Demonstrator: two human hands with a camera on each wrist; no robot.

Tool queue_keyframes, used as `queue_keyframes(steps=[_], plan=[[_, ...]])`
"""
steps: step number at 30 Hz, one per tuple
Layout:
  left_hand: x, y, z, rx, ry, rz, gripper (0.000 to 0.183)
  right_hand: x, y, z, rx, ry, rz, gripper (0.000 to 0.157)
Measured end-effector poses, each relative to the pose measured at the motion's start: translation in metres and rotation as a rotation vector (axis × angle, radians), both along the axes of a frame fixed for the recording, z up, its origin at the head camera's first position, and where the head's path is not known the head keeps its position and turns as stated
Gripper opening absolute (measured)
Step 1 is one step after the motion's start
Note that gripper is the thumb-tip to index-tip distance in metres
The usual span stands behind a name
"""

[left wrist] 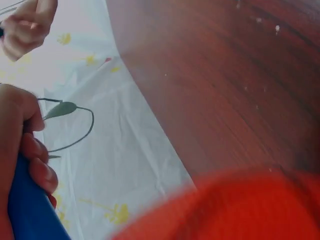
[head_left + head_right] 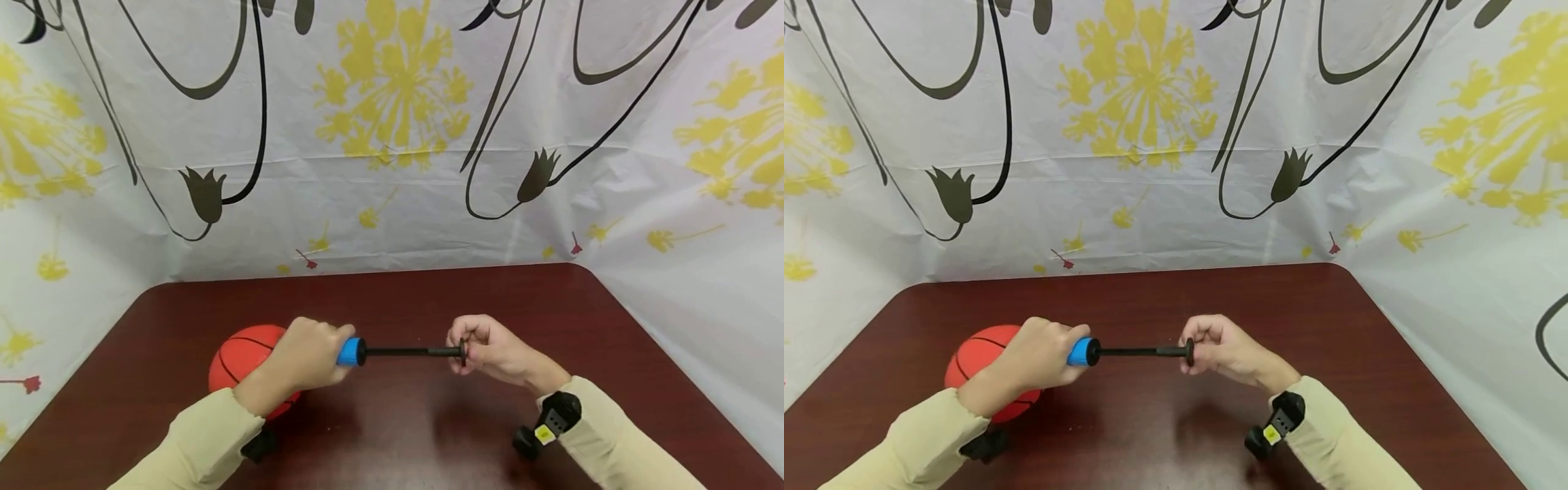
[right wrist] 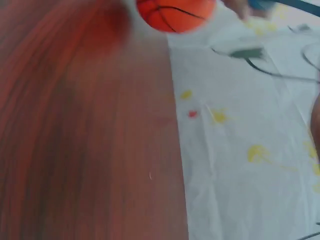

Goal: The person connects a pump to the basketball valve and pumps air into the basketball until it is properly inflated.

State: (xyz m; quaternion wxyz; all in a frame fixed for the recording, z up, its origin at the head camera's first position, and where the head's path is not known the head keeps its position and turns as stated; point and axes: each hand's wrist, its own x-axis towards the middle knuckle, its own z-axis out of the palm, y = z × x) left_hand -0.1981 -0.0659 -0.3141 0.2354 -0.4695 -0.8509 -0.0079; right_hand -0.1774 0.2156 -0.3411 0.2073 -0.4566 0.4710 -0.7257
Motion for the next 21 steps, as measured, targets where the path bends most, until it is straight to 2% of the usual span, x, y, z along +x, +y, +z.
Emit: queue_keyframes(steps=[3,7,10,13,17,21], plan=[[-0.002,-0.004,0.003,-0.017,-0.024,0.031,0.027,-0.004,-0.003,-0.002,0.012,-0.030,0.000,0.015],[-0.003,0.005,0.007,-0.050,-0.059,0.092,0.025,-0.014,-0.026,-0.012,0.036,-0.099,-0.105,0.010],[-0.002,0.016,0.008,-0.090,-0.072,0.103,0.026,-0.019,-0.044,-0.019,0.077,-0.101,-0.146,0.005],[-0.001,0.021,0.007,-0.117,-0.101,0.089,0.026,-0.018,-0.052,-0.019,0.136,-0.073,-0.171,0.005],[0.001,0.015,0.008,-0.104,-0.155,0.060,0.024,-0.012,-0.043,-0.009,0.181,-0.048,-0.180,0.008],[0.000,0.002,0.011,-0.066,-0.166,0.078,0.026,-0.006,-0.020,0.002,0.120,-0.046,-0.125,0.006]])
